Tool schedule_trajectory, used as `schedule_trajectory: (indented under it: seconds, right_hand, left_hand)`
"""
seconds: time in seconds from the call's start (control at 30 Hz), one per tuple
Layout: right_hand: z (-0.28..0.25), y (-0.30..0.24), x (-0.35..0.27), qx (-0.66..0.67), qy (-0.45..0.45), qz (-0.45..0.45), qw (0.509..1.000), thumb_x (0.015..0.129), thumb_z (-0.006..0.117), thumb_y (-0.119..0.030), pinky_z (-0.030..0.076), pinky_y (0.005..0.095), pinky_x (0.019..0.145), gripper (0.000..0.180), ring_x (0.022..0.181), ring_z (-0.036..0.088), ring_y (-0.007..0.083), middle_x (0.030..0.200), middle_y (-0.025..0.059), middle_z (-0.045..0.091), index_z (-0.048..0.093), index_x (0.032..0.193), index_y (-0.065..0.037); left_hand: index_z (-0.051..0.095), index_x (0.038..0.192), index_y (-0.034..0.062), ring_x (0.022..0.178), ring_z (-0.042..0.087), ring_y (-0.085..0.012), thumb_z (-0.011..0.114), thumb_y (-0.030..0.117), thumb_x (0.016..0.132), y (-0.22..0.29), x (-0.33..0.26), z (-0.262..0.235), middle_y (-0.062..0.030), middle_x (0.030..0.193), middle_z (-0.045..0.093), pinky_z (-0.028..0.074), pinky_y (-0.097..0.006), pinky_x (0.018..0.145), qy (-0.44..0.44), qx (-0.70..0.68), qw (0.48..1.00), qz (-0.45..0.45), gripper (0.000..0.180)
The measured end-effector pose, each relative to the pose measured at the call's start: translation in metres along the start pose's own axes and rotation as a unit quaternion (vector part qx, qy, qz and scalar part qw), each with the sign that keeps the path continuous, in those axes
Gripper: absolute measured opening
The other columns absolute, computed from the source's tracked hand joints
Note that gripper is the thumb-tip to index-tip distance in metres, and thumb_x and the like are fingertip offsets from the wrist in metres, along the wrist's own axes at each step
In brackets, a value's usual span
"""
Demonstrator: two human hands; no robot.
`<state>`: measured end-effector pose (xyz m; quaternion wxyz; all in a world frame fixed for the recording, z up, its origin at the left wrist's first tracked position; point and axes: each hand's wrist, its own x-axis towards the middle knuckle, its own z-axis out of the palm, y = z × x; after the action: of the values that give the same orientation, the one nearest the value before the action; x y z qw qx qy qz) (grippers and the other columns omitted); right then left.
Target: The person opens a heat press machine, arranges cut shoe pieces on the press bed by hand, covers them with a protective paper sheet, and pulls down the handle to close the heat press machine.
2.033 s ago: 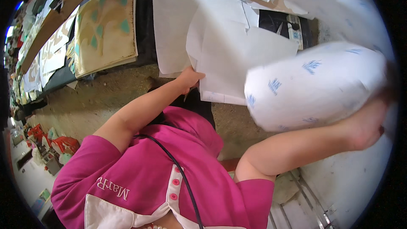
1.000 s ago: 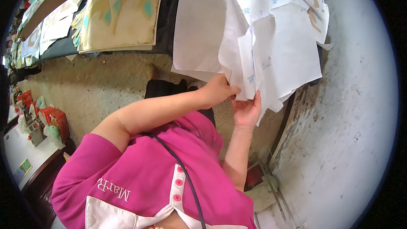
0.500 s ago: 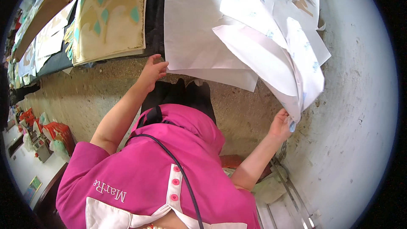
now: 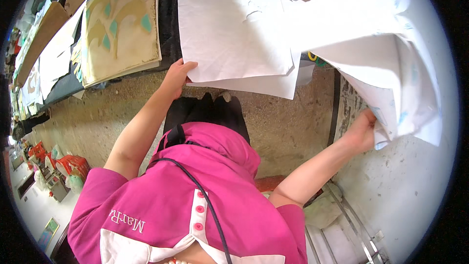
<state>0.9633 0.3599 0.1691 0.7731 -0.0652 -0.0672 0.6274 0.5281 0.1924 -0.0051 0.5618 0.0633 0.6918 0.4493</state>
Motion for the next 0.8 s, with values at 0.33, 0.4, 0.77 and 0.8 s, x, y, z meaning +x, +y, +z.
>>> schedule_trajectory:
  seconds: [0.33, 0.4, 0.77, 0.8]
  right_hand:
    - [-0.057, 0.115, 0.087, 0.077, -0.203, 0.195, 0.956, 0.092, 0.052, -0.01, 0.056, 0.0352, 0.085, 0.025, 0.098, 0.066, 0.0248, 0.114, 0.015, 0.064, 0.055, 0.114, 0.004]
    - [-0.064, 0.17, 0.068, -0.084, 0.055, 0.074, 0.992, 0.094, 0.047, -0.006, 0.056, 0.0365, 0.085, 0.023, 0.095, 0.066, 0.0273, 0.108, 0.0154, 0.066, 0.057, 0.113, 0.004]
    - [-0.094, 0.215, 0.034, -0.539, 0.074, 0.391, 0.742, 0.093, 0.06, -0.023, 0.05, 0.0431, 0.095, 0.058, 0.116, 0.055, 0.0331, 0.132, 0.0232, 0.047, 0.035, 0.137, 0.004]
    - [-0.082, 0.214, 0.021, -0.646, 0.046, 0.398, 0.649, 0.091, 0.063, -0.025, 0.048, 0.0429, 0.098, 0.064, 0.117, 0.054, 0.0318, 0.136, 0.0225, 0.044, 0.033, 0.141, 0.002]
  left_hand:
    - [0.053, 0.12, -0.0019, 0.097, 0.061, -0.0163, 0.064, 0.005, 0.083, 0.029, -0.096, 0.003, -0.0087, 0.108, 0.063, 0.048, -0.031, 0.087, -0.106, -0.038, 0.991, 0.066, 0.039]
    - [0.048, 0.125, -0.0028, 0.102, 0.059, -0.0165, 0.066, 0.003, 0.082, 0.037, -0.105, 0.0, -0.0098, 0.113, 0.061, 0.046, -0.032, 0.091, -0.106, -0.027, 0.992, 0.066, 0.046]
    - [0.051, 0.128, 0.0007, 0.103, 0.058, -0.0125, 0.064, 0.004, 0.085, 0.088, -0.106, 0.029, -0.0059, 0.113, 0.062, 0.045, -0.028, 0.091, -0.177, -0.023, 0.97, 0.162, 0.045]
    - [0.051, 0.128, 0.0006, 0.102, 0.058, -0.0122, 0.064, 0.004, 0.086, 0.084, -0.1, 0.03, -0.0059, 0.113, 0.062, 0.045, -0.028, 0.091, -0.181, -0.012, 0.97, 0.163, 0.044]
